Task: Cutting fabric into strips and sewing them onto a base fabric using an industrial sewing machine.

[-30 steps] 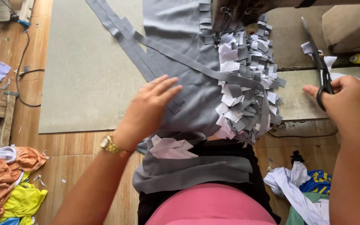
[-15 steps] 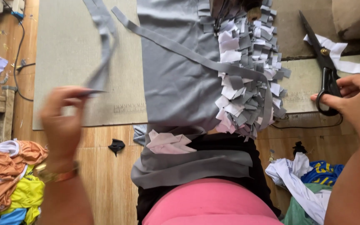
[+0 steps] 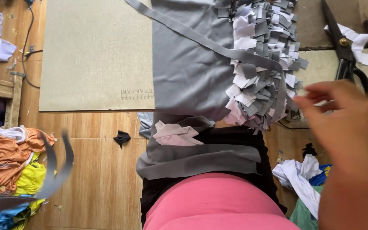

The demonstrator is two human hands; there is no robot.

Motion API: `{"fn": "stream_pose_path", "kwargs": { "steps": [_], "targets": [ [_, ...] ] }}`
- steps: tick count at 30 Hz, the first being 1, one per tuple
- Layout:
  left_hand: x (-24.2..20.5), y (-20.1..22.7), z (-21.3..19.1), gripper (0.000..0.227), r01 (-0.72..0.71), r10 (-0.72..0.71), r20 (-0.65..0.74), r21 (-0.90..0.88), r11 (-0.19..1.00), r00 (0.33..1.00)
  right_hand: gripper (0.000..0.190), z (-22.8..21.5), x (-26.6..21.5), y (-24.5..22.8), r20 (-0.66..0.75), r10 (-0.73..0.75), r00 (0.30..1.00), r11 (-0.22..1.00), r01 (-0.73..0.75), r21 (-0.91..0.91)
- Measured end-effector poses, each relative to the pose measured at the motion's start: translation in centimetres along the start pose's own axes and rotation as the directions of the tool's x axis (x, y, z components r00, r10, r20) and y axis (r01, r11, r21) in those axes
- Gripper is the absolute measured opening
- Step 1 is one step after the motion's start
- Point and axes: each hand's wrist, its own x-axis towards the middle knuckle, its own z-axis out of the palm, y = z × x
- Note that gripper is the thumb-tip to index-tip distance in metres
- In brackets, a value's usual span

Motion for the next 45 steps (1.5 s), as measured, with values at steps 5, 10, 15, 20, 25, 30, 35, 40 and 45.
{"fn": "stream_pose_path", "kwargs": {
  "steps": [5, 10, 15, 20, 25, 30, 35, 40, 45],
  "targets": [
    [1.7, 11.1, 10.8, 0.020, -0.006, 0.041, 0.122, -0.276, 0.961, 0.992, 0.030, 4.0, 0.1, 0.5, -0.065, -0.189, 0.980, 0.980, 0.192, 0.043],
    [1.6, 16.8, 26.0, 0.010, -0.164, 0.576, 0.289, -0.776, 0.608, 0.765, 0.011, 5.0, 1.0, 1.8, -0.059, -0.184, 0.981, 0.983, 0.185, 0.006],
    [0.1, 17.4, 30.6, 0.042, -0.168, 0.658, 0.420, -0.751, 0.639, 0.625, 0.011, 2.9, -0.5, 1.6, -0.147, -0.348, 0.926, 0.938, 0.344, -0.055],
    [6.9, 17.4, 25.3, 0.032, -0.417, 0.540, -0.024, -0.666, 0.618, 0.841, 0.016, 0.1, -2.8, -4.1, -0.046, -0.515, 0.856, 0.857, 0.514, -0.023],
    [14.5, 11.3, 27.6, 0.086, -0.472, 0.534, 0.337, -0.253, 0.845, 0.775, 0.008, 1.4, -2.2, -10.2, 0.103, -0.744, 0.660, 0.656, 0.693, 0.300],
    [16.5, 6.6, 29.4, 0.069, -0.583, 0.575, 0.336, -0.088, 0.807, 0.746, 0.011, 8.9, 3.3, -8.3, 0.232, -0.754, 0.614, 0.654, 0.732, 0.188],
    [16.2, 6.1, 29.5, 0.078, -0.560, 0.536, 0.341, -0.036, 0.828, 0.772, 0.015, 11.5, 4.5, -5.9, 0.314, -0.538, 0.782, 0.790, 0.598, -0.136],
    [16.2, 5.6, 29.2, 0.062, -0.524, 0.546, 0.255, -0.153, 0.838, 0.798, 0.013, 9.8, 2.4, -5.6, 0.257, -0.418, 0.871, 0.848, 0.476, -0.234],
    [18.3, 4.4, 25.5, 0.022, -0.557, 0.593, 0.080, -0.265, 0.787, 0.801, 0.005, 6.1, 3.4, -7.9, 0.156, -0.558, 0.815, 0.823, 0.568, -0.023]
  ]
}}
